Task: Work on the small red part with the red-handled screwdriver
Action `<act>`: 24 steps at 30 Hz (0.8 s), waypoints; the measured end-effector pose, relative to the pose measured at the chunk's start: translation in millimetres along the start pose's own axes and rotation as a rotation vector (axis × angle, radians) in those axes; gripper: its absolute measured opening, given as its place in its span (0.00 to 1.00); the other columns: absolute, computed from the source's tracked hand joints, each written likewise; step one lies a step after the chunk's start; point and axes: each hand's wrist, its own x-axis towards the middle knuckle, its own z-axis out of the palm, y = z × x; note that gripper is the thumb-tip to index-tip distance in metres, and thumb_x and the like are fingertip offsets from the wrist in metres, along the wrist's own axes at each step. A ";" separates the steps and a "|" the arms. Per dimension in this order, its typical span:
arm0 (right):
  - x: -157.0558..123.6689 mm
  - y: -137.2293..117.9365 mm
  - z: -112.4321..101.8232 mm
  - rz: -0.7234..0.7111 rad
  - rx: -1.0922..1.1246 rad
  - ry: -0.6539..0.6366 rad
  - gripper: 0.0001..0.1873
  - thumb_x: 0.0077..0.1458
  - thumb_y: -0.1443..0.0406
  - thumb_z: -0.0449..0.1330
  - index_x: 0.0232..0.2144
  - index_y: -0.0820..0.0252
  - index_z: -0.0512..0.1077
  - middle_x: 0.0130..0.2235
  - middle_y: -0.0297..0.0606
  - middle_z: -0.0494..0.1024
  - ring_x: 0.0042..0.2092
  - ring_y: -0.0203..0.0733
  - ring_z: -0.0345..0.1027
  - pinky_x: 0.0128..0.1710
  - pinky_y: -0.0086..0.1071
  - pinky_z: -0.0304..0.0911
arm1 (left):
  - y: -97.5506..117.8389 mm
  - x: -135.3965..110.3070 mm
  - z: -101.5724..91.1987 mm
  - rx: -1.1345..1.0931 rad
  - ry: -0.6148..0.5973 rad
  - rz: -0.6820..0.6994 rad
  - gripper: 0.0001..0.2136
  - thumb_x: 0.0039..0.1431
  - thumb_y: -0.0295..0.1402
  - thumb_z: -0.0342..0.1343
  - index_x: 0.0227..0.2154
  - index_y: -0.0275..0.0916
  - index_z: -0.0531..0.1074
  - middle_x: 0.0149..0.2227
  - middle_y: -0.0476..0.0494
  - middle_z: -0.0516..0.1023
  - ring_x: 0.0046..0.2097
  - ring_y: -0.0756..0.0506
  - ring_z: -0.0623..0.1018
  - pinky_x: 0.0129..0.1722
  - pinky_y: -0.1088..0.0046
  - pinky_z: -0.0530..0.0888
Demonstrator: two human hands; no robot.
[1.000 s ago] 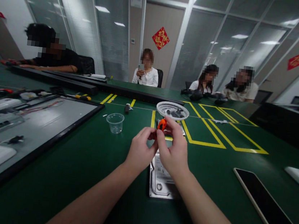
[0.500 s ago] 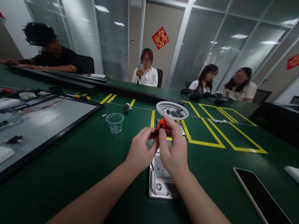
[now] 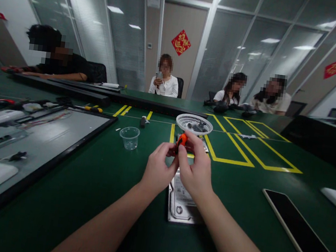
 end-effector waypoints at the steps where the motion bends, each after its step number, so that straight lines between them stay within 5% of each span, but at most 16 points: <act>1: 0.3 0.8 0.1 -0.002 -0.008 0.005 0.22 0.69 0.67 0.57 0.63 0.50 0.67 0.57 0.45 0.78 0.53 0.49 0.76 0.54 0.49 0.74 | -0.6 -0.2 0.0 0.002 0.011 0.000 0.07 0.63 0.25 0.60 0.43 0.40 0.73 0.40 0.45 0.79 0.41 0.45 0.78 0.42 0.69 0.75; 12: 0.4 -0.5 0.1 -0.006 0.002 0.000 0.22 0.70 0.67 0.56 0.64 0.50 0.67 0.59 0.45 0.77 0.55 0.49 0.76 0.55 0.50 0.74 | 0.6 1.0 -0.5 0.004 -0.017 0.012 0.05 0.66 0.26 0.57 0.43 0.40 0.73 0.40 0.45 0.79 0.41 0.46 0.78 0.42 0.70 0.74; 18: 0.6 0.7 0.0 -0.013 -0.038 0.030 0.21 0.66 0.67 0.61 0.60 0.51 0.69 0.52 0.43 0.79 0.49 0.48 0.77 0.51 0.48 0.76 | -0.9 0.5 -0.4 0.026 0.005 -0.001 0.08 0.60 0.23 0.60 0.40 0.40 0.72 0.39 0.46 0.77 0.40 0.46 0.77 0.41 0.70 0.74; 24: -0.3 0.7 0.2 -0.007 -0.010 0.015 0.23 0.68 0.68 0.57 0.63 0.51 0.67 0.58 0.45 0.77 0.54 0.49 0.76 0.55 0.49 0.74 | 0.4 1.1 -1.2 0.020 -0.037 0.028 0.07 0.64 0.23 0.57 0.41 0.40 0.73 0.40 0.45 0.78 0.42 0.45 0.77 0.43 0.68 0.74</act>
